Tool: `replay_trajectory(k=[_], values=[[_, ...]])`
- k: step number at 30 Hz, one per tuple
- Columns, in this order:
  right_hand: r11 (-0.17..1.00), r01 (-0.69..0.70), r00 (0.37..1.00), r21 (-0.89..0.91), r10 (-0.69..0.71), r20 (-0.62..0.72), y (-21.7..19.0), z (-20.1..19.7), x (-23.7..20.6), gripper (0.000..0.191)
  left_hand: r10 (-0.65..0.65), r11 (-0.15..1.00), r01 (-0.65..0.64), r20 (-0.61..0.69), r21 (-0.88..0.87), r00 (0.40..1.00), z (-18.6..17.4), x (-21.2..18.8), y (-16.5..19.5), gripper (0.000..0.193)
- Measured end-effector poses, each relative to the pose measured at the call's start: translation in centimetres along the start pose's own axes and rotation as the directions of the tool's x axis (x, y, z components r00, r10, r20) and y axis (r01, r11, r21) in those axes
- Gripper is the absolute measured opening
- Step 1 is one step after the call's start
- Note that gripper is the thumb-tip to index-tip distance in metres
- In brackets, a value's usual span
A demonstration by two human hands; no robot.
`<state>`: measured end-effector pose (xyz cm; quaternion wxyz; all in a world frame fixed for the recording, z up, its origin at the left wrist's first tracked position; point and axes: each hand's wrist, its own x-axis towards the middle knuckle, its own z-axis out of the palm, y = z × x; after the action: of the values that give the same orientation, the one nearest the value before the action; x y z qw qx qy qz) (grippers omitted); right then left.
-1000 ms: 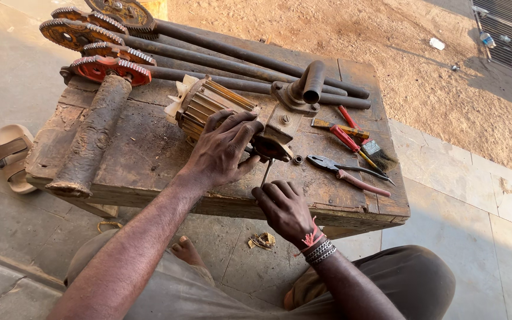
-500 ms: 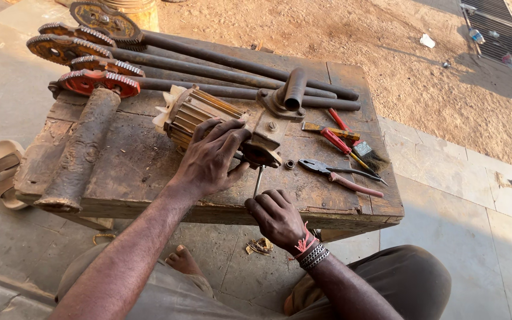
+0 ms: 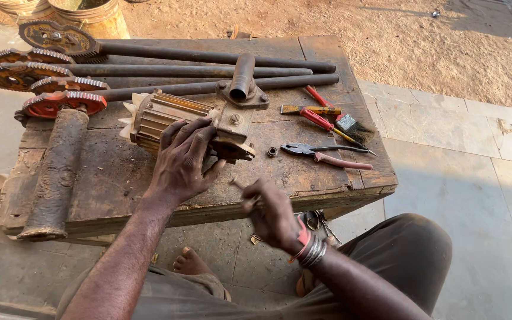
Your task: The person disassembles a mechanical part on a wooden workbench using a wrench, pliers, and a hammer. They remove bolts and a metal ring, then reassemble the part by hand.
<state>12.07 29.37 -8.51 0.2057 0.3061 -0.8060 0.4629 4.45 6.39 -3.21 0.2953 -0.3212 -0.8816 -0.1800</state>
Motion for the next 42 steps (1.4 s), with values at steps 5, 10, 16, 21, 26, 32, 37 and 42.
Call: replay_trajectory(k=[5,10,16,21,26,32,37,42], values=[[0.313,-0.378,0.694,0.872,0.719,0.043,5.8,-3.7,5.3,0.035,-0.058,0.998,0.058,-0.037,-0.019,0.998,0.7,0.0,0.6,0.077],[-0.005,-0.498,0.615,0.867,0.703,0.357,9.2,-2.9,8.8,0.037,-0.038,0.999,0.037,-0.059,-0.011,0.998,1.0,0.4,0.3,0.084],[-0.137,-0.598,0.504,0.79,0.702,0.503,8.6,-1.2,10.9,0.034,-0.024,1.0,0.024,-0.067,-0.007,0.997,1.2,0.1,-0.3,0.078],[0.065,-0.596,0.513,0.801,0.798,0.317,7.1,-1.3,11.0,0.033,-0.008,1.0,0.009,-0.07,0.014,0.998,1.1,0.0,-0.5,0.076],[0.819,-0.21,0.925,0.534,0.344,-0.164,4.7,-1.0,6.3,0.027,-0.028,1.0,0.029,-0.064,0.012,0.998,1.1,0.2,-0.3,0.072],[0.79,0.496,0.868,-0.36,-0.462,0.182,1.6,-0.5,2.9,0.008,-0.037,0.999,0.037,-0.026,-0.004,0.999,0.5,0.3,-0.1,0.081],[0.683,0.618,0.781,-0.39,-0.478,0.401,1.0,-1.7,1.1,0.019,-0.042,0.999,0.042,0.032,-0.026,0.999,-0.2,0.2,-0.3,0.08],[0.99,0.137,0.989,-0.027,-0.138,-0.046,2.1,-1.8,1.6,0.007,0.004,1.0,-0.003,0.017,-0.028,1.0,-0.5,0.4,-0.5,0.081]])
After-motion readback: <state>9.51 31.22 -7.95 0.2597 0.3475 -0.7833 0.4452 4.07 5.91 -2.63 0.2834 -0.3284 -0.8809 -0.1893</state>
